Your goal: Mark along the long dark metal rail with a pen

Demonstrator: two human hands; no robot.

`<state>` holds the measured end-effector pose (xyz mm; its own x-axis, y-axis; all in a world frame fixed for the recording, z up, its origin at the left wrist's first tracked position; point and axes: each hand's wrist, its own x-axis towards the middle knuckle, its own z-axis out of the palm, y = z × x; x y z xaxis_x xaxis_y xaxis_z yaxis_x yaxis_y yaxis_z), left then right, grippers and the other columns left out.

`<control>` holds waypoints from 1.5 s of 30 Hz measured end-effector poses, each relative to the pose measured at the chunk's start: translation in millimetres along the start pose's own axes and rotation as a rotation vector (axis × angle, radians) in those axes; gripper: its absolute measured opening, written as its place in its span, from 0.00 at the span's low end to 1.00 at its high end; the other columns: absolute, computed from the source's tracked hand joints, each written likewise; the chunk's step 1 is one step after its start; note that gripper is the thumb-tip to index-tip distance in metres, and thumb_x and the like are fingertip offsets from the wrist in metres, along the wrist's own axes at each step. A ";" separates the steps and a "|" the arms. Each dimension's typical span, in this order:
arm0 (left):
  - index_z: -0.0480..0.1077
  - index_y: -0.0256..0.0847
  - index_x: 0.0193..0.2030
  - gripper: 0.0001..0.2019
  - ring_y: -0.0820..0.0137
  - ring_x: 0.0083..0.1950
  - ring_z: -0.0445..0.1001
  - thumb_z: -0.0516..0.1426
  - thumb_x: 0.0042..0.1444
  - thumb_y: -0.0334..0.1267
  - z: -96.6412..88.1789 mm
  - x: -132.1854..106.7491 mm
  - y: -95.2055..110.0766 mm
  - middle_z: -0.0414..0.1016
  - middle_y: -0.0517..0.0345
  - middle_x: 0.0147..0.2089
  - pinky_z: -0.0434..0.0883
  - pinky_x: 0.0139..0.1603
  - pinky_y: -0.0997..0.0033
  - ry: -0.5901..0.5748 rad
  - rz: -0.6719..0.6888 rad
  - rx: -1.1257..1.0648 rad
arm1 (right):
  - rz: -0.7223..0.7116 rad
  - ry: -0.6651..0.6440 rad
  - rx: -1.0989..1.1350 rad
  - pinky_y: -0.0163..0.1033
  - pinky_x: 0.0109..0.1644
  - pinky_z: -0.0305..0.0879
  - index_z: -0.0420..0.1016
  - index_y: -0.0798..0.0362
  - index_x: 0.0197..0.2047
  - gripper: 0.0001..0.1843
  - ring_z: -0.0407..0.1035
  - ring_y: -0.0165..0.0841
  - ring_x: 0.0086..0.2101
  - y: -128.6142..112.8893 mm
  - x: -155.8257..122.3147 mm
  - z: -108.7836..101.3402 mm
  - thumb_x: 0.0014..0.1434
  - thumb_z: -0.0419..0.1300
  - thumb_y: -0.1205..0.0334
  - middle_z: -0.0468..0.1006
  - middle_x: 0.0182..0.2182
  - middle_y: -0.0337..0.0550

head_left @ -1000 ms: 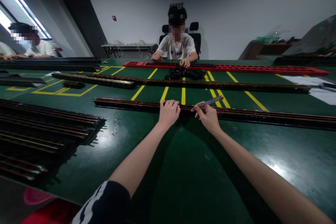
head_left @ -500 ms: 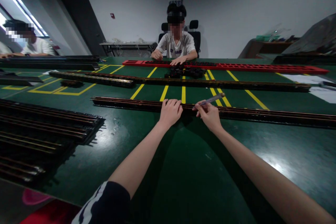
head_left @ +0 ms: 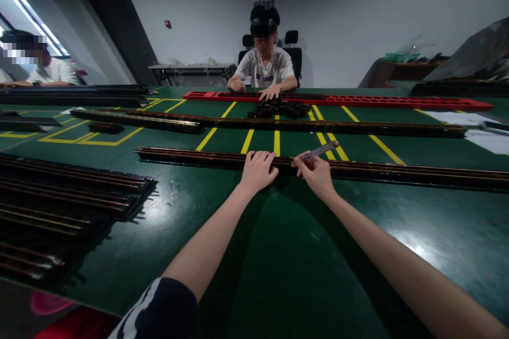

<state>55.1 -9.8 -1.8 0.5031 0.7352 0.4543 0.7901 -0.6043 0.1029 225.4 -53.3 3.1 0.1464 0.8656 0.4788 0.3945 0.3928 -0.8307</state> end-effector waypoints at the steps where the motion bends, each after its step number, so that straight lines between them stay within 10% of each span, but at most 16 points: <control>1: 0.67 0.38 0.55 0.20 0.61 0.56 0.68 0.47 0.59 0.41 -0.2 -0.1 0.1 0.73 0.49 0.54 0.58 0.60 0.53 0.000 0.000 0.006 | 0.001 0.005 0.001 0.35 0.21 0.65 0.72 0.56 0.31 0.20 0.68 0.30 0.19 0.1 0.0 0.1 0.54 0.59 0.45 0.78 0.25 0.46; 45: 0.68 0.38 0.52 0.18 0.60 0.53 0.69 0.47 0.61 0.43 1.9 1.0 0.3 0.74 0.49 0.51 0.61 0.58 0.54 0.009 -0.008 0.026 | -0.010 -0.013 0.033 0.35 0.21 0.65 0.66 0.54 0.32 0.22 0.67 0.29 0.19 2.4 0.4 0.2 0.55 0.56 0.40 0.75 0.25 0.44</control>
<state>56.5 -8.7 -3.0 0.4937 0.7372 0.4614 0.8031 -0.5900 0.0832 226.2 -51.9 1.3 0.1311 0.8655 0.4835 0.3658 0.4110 -0.8350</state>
